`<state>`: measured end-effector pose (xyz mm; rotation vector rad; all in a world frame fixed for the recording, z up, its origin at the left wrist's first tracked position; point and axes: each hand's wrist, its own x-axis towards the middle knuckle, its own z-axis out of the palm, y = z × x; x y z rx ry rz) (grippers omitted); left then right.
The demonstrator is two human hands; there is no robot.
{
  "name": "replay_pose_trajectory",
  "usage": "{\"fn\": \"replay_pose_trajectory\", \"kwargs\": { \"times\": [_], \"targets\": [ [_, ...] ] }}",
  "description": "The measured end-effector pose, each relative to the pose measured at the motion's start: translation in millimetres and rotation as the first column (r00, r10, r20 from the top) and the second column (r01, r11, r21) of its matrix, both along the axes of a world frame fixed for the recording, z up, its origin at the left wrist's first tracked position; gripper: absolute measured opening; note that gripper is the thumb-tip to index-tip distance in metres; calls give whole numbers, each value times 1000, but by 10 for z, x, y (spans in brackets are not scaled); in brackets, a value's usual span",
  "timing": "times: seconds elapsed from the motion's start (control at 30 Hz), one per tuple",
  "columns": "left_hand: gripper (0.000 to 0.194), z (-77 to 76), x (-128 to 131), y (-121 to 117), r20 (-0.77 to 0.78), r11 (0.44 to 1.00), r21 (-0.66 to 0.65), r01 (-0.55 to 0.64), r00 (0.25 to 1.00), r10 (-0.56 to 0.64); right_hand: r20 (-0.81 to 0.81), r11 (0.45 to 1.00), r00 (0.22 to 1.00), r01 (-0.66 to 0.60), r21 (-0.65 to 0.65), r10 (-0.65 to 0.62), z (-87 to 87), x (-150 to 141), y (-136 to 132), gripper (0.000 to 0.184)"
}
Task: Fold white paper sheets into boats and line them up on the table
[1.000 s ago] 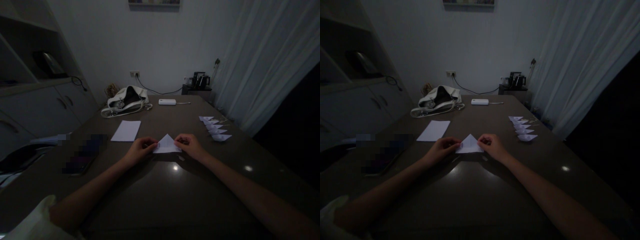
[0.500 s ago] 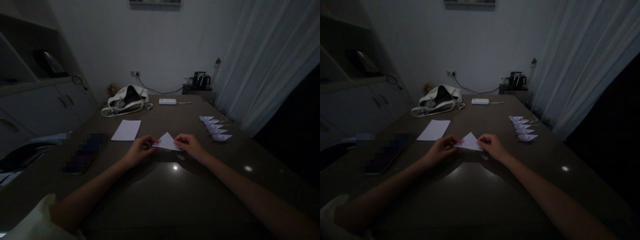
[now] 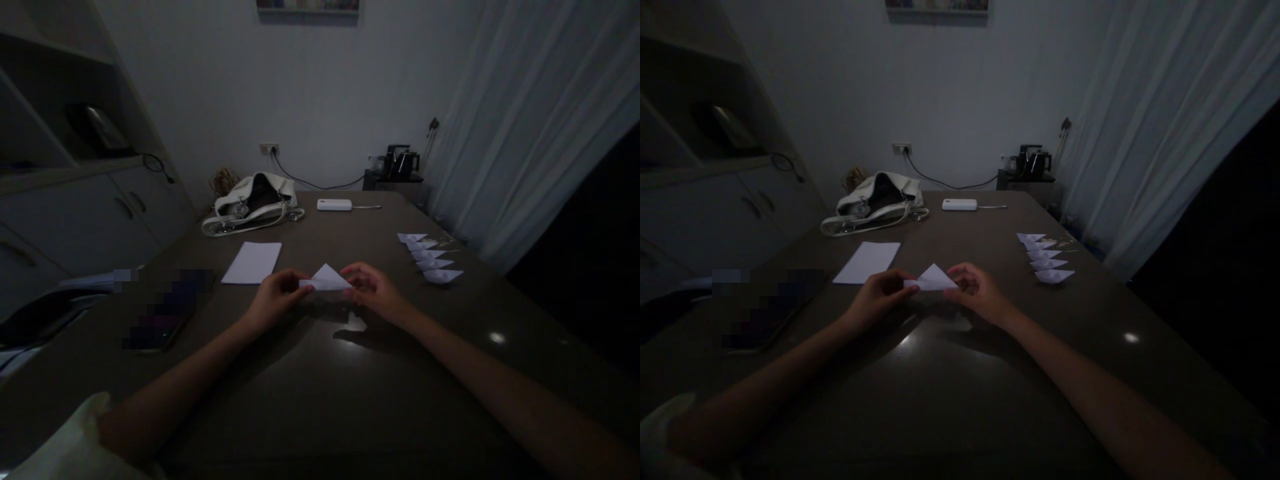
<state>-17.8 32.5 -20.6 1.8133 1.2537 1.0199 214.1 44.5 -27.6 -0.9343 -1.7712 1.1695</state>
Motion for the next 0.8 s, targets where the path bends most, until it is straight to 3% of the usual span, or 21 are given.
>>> {"fn": "replay_pose_trajectory", "kwargs": {
  "times": [0.13, 0.43, 0.67, 0.8],
  "targets": [
    [36, 10, 8, -1, 51, 999, -45, 21, 999, -18, 29, 999, 999, 20, 32, -21, -30, 3, 9, 36],
    [42, -26, -5, 5, 31, 993, -100, 62, 998, -60, -40, 994, 996, 82, -66, -84, -59, 15, 59, 29],
    [38, 27, 15, -21, 189, 967, -248, 59, 982, -12, -60, 993, 996, 59, -98, -65, -57, -13, 53, 29],
    [37, -8, 6, -8, 254, 982, -171, 81, 967, -36, -108, 993, 993, 42, -109, -54, -41, -27, 21, 30]
  ]
}}
